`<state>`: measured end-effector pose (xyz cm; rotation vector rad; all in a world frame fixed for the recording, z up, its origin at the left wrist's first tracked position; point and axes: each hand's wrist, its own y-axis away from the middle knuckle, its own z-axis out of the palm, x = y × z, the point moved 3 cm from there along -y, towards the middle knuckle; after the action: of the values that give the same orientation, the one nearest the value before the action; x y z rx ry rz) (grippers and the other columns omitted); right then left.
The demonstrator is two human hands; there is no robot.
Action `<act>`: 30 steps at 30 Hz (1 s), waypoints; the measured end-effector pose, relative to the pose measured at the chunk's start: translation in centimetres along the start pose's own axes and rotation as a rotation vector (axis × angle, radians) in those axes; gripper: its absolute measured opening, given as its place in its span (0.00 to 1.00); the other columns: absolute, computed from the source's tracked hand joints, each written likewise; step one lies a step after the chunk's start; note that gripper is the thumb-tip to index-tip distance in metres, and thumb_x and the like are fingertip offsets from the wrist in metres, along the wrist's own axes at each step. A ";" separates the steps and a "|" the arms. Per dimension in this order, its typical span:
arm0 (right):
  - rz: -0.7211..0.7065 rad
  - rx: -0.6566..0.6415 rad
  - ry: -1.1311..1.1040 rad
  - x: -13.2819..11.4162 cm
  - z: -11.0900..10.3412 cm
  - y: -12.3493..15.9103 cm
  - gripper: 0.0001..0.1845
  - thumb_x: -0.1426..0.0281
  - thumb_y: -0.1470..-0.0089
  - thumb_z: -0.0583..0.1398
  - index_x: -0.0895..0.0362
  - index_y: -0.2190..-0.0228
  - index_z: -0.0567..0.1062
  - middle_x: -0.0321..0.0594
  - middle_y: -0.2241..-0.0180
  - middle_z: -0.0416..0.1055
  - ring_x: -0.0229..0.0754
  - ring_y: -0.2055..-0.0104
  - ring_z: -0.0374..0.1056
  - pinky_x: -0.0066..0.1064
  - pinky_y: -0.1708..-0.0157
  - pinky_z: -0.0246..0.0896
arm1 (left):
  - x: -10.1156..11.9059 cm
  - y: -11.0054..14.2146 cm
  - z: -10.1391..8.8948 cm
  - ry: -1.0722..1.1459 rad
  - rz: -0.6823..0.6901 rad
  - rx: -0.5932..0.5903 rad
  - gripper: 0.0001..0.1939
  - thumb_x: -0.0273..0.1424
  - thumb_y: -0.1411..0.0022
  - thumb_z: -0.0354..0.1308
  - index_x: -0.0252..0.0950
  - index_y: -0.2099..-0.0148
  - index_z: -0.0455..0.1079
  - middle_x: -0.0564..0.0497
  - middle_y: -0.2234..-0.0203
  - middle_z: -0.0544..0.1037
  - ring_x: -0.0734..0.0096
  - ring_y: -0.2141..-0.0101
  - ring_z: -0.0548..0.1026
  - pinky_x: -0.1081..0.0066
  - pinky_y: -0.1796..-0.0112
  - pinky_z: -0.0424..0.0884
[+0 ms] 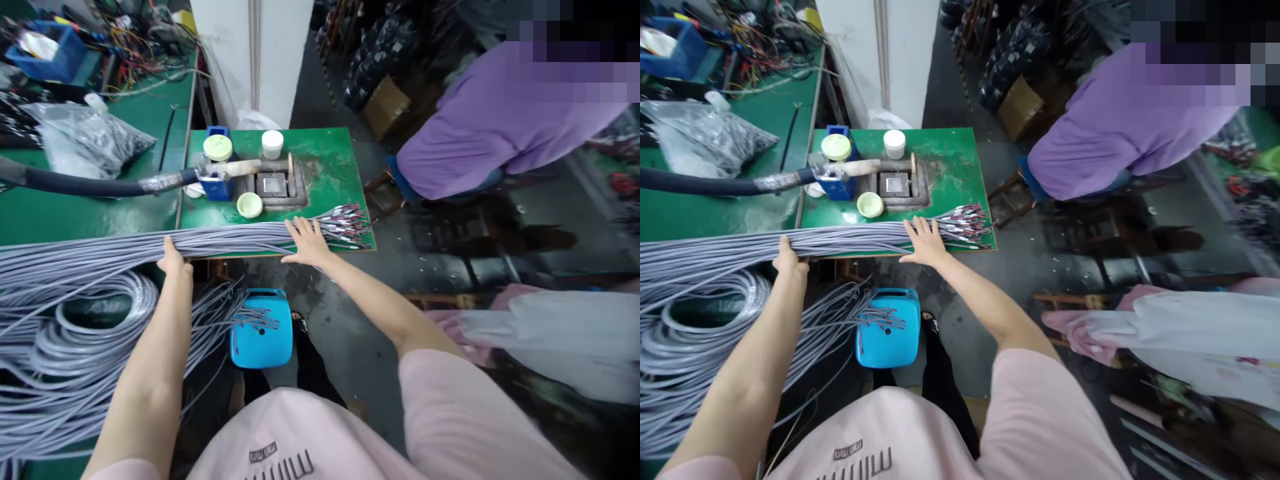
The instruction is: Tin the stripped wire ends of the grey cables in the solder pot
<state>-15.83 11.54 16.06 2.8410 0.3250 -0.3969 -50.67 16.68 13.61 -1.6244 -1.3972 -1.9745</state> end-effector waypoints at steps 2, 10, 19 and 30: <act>-0.063 0.047 -0.013 0.1 1.0 1.2 0.50 0.54 0.47 0.60 0.66 0.35 0.45 0.63 0.34 0.41 0.66 0.33 0.34 0.62 0.39 0.30 | -0.3 0.5 -0.4 -0.005 -0.036 -0.014 0.21 0.40 0.40 0.58 0.39 0.49 0.58 0.44 0.49 0.70 0.62 0.50 0.74 0.59 0.58 0.78; -0.257 0.029 0.223 3.2 3.3 -1.6 0.38 0.60 0.40 0.50 0.66 0.35 0.47 0.63 0.40 0.53 0.65 0.41 0.51 0.54 0.45 0.45 | -6.0 6.4 -9.2 -0.622 0.441 -0.537 0.33 0.40 0.55 0.70 0.37 0.47 0.66 0.37 0.46 0.71 0.49 0.42 0.66 0.48 0.40 0.56; -0.380 0.218 0.318 4.3 5.0 -0.8 0.38 0.60 0.40 0.51 0.68 0.36 0.49 0.65 0.42 0.56 0.63 0.44 0.54 0.54 0.48 0.49 | -15.7 7.9 -10.2 -1.923 0.849 -0.923 0.47 0.40 0.55 0.69 0.32 0.35 0.59 0.34 0.33 0.50 0.36 0.33 0.36 0.37 0.41 0.22; -0.510 0.340 0.326 5.5 5.8 -0.6 0.40 0.60 0.42 0.55 0.69 0.37 0.50 0.68 0.44 0.58 0.63 0.44 0.55 0.53 0.50 0.51 | -21.6 0.7 -12.9 -1.705 0.209 -0.283 0.29 0.38 0.35 0.51 0.28 0.37 0.60 0.29 0.40 0.63 0.36 0.36 0.50 0.32 0.43 0.39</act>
<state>-12.17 11.54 8.89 3.1225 1.1593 -0.0759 -50.66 -1.67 -3.63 -3.5839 -1.0045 -0.2649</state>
